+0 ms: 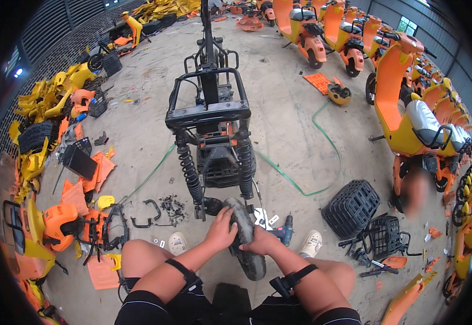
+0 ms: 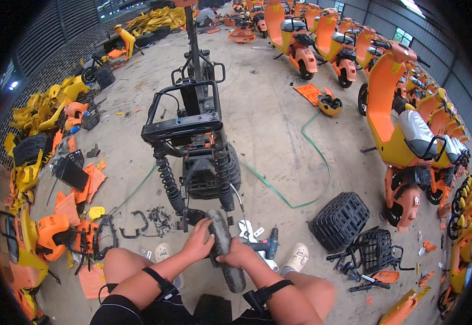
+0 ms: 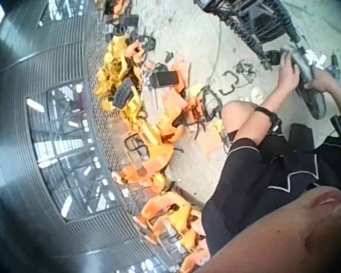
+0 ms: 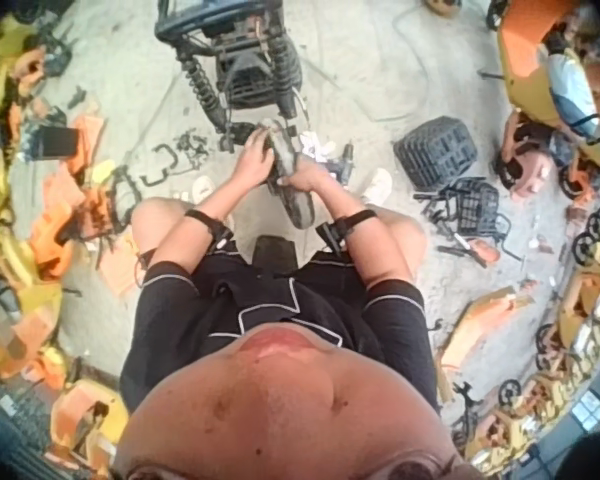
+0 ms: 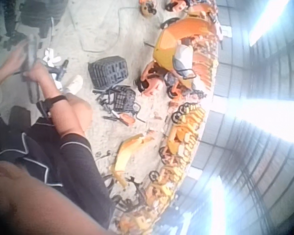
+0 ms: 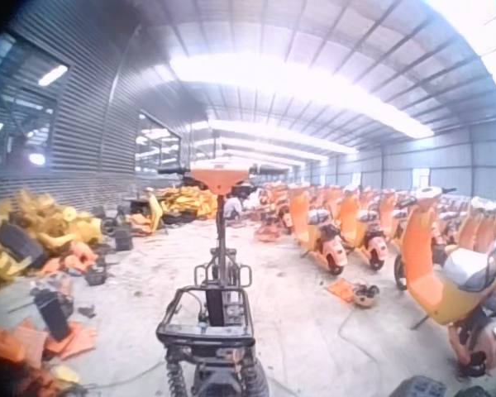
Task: The person removes a tire from the rear axle of a scooter frame, then fits a new tire onto the rim by hand. They manipulate the tire to seat it onto the rim and then reattach the wheel assembly to the scooter's rear axle.
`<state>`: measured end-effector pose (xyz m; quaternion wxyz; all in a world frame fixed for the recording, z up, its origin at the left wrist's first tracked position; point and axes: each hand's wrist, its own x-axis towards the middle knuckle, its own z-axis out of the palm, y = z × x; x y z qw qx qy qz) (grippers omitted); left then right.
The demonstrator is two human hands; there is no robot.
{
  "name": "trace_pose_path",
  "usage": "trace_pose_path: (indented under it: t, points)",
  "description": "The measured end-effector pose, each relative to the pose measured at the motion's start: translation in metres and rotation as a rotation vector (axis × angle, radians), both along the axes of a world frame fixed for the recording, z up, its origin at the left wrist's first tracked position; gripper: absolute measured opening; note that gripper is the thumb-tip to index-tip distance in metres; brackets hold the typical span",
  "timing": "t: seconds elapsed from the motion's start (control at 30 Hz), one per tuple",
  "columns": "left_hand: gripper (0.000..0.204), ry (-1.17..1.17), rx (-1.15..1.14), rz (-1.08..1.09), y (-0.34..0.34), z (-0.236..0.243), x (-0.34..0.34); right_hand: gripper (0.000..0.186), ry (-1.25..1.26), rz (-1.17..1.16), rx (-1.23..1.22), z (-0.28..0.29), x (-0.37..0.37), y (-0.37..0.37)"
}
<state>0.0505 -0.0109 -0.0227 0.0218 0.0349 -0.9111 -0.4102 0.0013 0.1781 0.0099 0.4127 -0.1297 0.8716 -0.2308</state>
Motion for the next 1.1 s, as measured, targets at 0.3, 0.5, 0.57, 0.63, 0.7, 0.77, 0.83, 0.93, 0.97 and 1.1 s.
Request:
trace_pose_path:
  t: [0.3, 0.5, 0.57, 0.63, 0.7, 0.77, 0.83, 0.93, 0.97, 1.1]
  points:
    - [0.062, -0.193, -0.028, -0.149, 0.006, -0.019, 0.037, 0.091, 0.07, -0.01, 0.066, 0.007, -0.01, -0.001]
    - [0.064, -0.309, -0.167, -0.331, 0.01, -0.028, 0.05, 0.093, 0.11, -0.045, 0.057, 0.0, -0.004, -0.003]
    - [0.064, -0.319, -0.24, -0.418, 0.008, -0.027, 0.052, 0.091, 0.134, -0.061, 0.05, 0.004, 0.0, -0.004]
    - [0.064, -0.341, -0.297, -0.483, 0.007, -0.024, 0.054, 0.089, 0.143, -0.073, 0.074, 0.007, 0.002, -0.004]
    - [0.064, -0.377, -0.338, -0.526, 0.007, -0.021, 0.055, 0.087, 0.169, -0.081, 0.095, 0.005, 0.003, -0.002]
    - [0.064, -0.409, -0.329, -0.546, 0.007, -0.021, 0.056, 0.085, 0.215, -0.085, 0.116, 0.0, 0.004, 0.004]
    - [0.064, -0.429, -0.324, -0.562, 0.006, -0.025, 0.056, 0.085, 0.234, -0.095, 0.124, -0.004, 0.003, 0.011]
    - [0.064, -0.438, -0.327, -0.58, 0.005, -0.031, 0.056, 0.084, 0.275, -0.075, 0.123, -0.01, -0.001, 0.021]
    - [0.064, -0.441, -0.329, -0.584, 0.005, -0.032, 0.056, 0.084, 0.29, -0.064, 0.122, -0.012, -0.002, 0.023]
    - [0.062, -0.441, -0.347, -0.588, 0.006, -0.031, 0.054, 0.084, 0.258, -0.072, 0.132, -0.008, 0.0, 0.018]
